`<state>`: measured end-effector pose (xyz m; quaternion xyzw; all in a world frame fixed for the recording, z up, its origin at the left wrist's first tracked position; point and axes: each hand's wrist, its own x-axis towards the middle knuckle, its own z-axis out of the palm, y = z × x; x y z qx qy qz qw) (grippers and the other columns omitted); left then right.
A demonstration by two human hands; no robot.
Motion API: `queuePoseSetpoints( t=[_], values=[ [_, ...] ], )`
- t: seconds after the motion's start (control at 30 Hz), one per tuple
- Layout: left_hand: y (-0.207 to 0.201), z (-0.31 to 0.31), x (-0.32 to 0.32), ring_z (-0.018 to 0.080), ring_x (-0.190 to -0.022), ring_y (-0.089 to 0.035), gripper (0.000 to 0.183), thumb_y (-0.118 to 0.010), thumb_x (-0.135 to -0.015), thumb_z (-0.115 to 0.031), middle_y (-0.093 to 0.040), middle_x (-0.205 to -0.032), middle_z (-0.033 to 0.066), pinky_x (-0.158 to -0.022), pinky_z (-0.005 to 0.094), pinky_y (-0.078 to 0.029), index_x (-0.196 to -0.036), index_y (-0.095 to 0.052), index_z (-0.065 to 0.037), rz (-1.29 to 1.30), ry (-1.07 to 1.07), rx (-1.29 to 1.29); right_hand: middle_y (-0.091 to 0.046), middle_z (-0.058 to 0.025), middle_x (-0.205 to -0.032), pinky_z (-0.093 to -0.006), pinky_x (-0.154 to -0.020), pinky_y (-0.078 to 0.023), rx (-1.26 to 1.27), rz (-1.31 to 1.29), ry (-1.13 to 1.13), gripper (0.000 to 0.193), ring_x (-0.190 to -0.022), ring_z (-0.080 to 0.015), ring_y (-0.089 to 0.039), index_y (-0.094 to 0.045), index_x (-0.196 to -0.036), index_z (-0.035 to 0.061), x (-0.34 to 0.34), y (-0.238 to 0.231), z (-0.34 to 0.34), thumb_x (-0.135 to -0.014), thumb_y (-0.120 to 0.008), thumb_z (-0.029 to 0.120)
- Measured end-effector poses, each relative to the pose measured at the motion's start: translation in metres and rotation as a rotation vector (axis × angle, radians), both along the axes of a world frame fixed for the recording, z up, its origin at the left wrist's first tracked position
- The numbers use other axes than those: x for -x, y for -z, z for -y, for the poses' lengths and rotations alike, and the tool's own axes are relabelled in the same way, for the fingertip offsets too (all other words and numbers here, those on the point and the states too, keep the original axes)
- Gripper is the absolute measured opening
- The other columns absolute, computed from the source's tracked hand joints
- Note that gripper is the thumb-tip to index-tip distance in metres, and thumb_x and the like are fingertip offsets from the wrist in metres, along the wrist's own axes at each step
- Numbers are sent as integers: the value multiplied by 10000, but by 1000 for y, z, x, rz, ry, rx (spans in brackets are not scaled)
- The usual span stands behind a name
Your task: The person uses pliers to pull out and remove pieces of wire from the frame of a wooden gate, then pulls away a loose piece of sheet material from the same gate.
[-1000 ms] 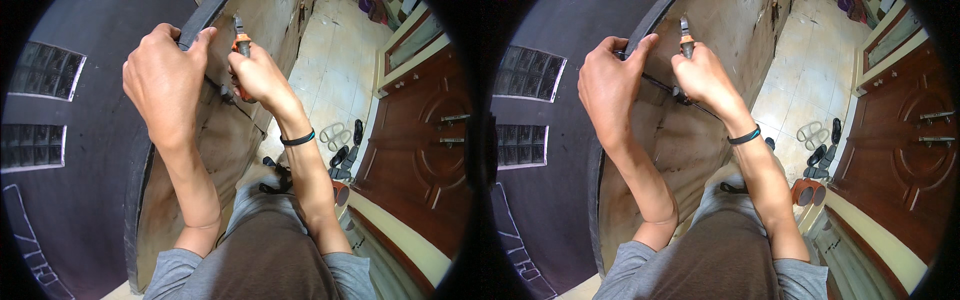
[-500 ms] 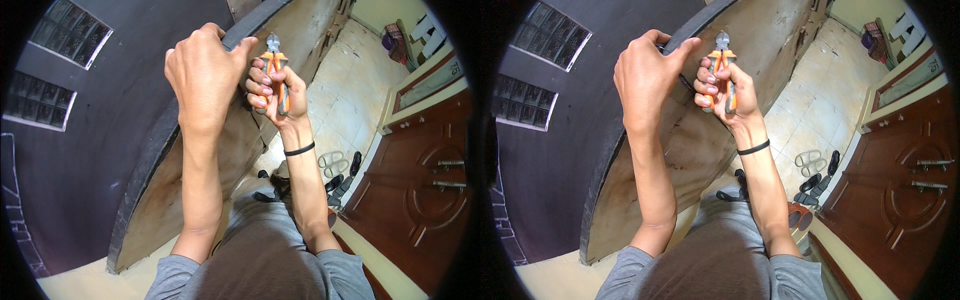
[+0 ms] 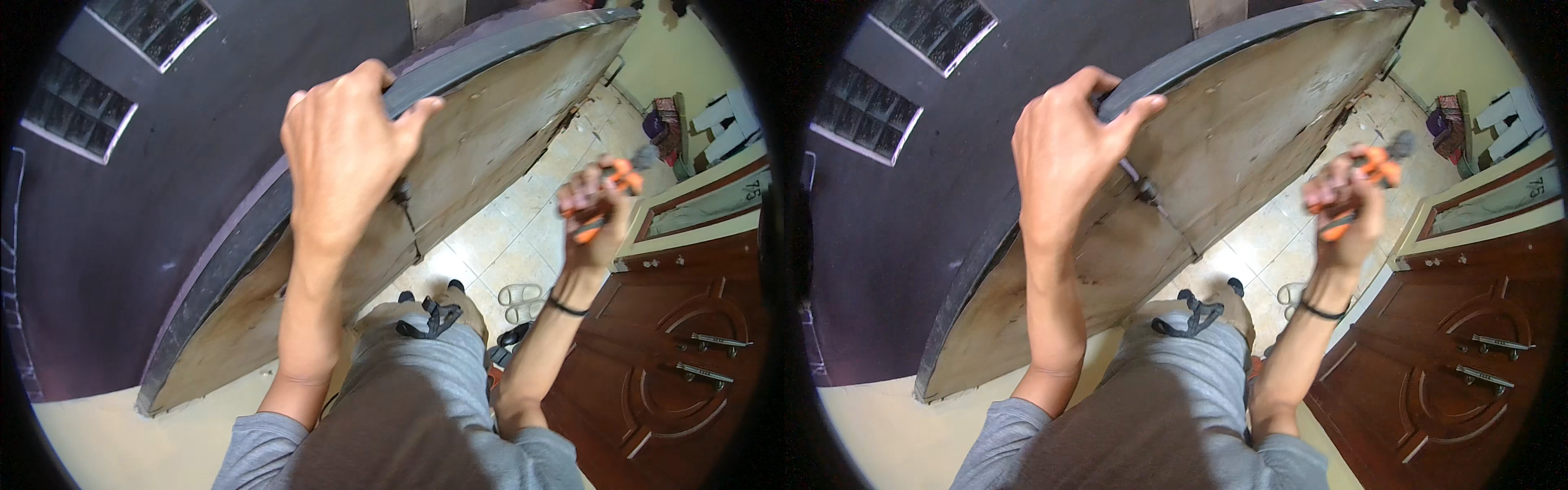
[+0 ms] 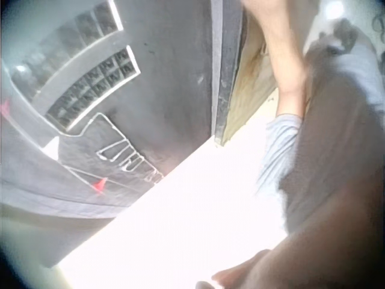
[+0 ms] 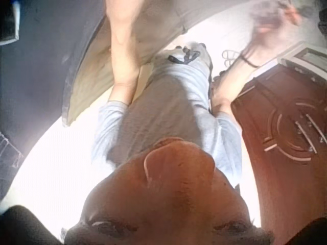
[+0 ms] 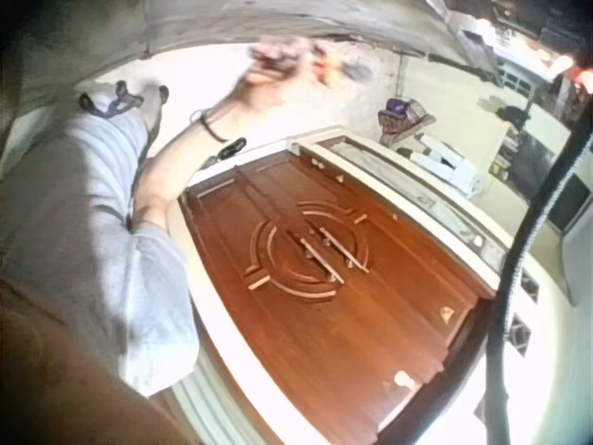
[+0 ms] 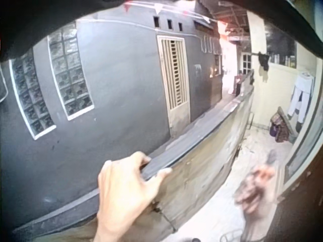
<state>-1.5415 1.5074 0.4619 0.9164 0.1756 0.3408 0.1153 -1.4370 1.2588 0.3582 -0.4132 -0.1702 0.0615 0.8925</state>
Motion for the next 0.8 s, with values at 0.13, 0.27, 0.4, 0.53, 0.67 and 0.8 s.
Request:
queuePoseSetpoints(
  t=[0.13, 0.27, 0.4, 0.53, 0.67, 0.8],
  values=[
    [-6, 5, -1, 347, -640, -681, 460, -874, -757, -414, -660, -634, 179, -684, 404, -524, -912, -765, 6, -76, -55, 26, -668, -42, -864, -263, -742, -500, 577, 199, 221, 222, -783, -140, -640, -667, -1051, 34, 15, 27, -58, -982, -709, 241],
    [-16, 13, -3, 324, -582, -637, 457, -876, -760, -412, -639, -620, 165, -657, 398, -504, -908, -768, 6, -124, -85, 68, -700, -57, -874, -308, -774, -521, 697, 111, 168, 242, -829, -141, -657, -669, -1046, 6, 10, 26, -80, -959, -748, 218],
    [-14, 13, -6, 329, -622, -645, 482, -869, -763, -431, -652, -646, 159, -636, 403, -490, -939, -761, 5, -105, -51, 14, -670, -44, -813, -311, -718, -499, 624, 81, 216, 285, -754, -126, -610, -649, -986, 6, -7, 48, -81, -939, -779, 255],
    [-29, 0, 0, 324, -629, -643, 497, -839, -799, -457, -671, -665, 147, -591, 391, -465, -965, -756, 4, -224, 22, 64, -543, 1, -725, -273, -589, -398, 617, 178, 333, 417, -638, -90, -448, -542, -845, 45, -17, 16, -97, -904, -831, 340],
    [-53, -44, -30, 110, -763, -611, 421, -732, -945, -441, -725, -819, 45, -710, 308, -478, -980, -774, -24, -477, 100, 451, -549, 32, -711, -235, -594, -405, 534, 229, 305, 446, -639, -55, -464, -502, -855, 70, -39, 5, -110, -874, -871, 321],
    [-46, -85, -92, 96, -822, -592, 357, -650, -1007, -379, -723, -1086, 7, -736, 258, -427, -1132, -782, -71, -687, 211, 605, -614, 31, -751, -215, -606, -442, 430, 189, 184, 352, -660, -36, -519, -521, -917, 52, -53, 12, -117, -888, -851, 169]
  ],
)
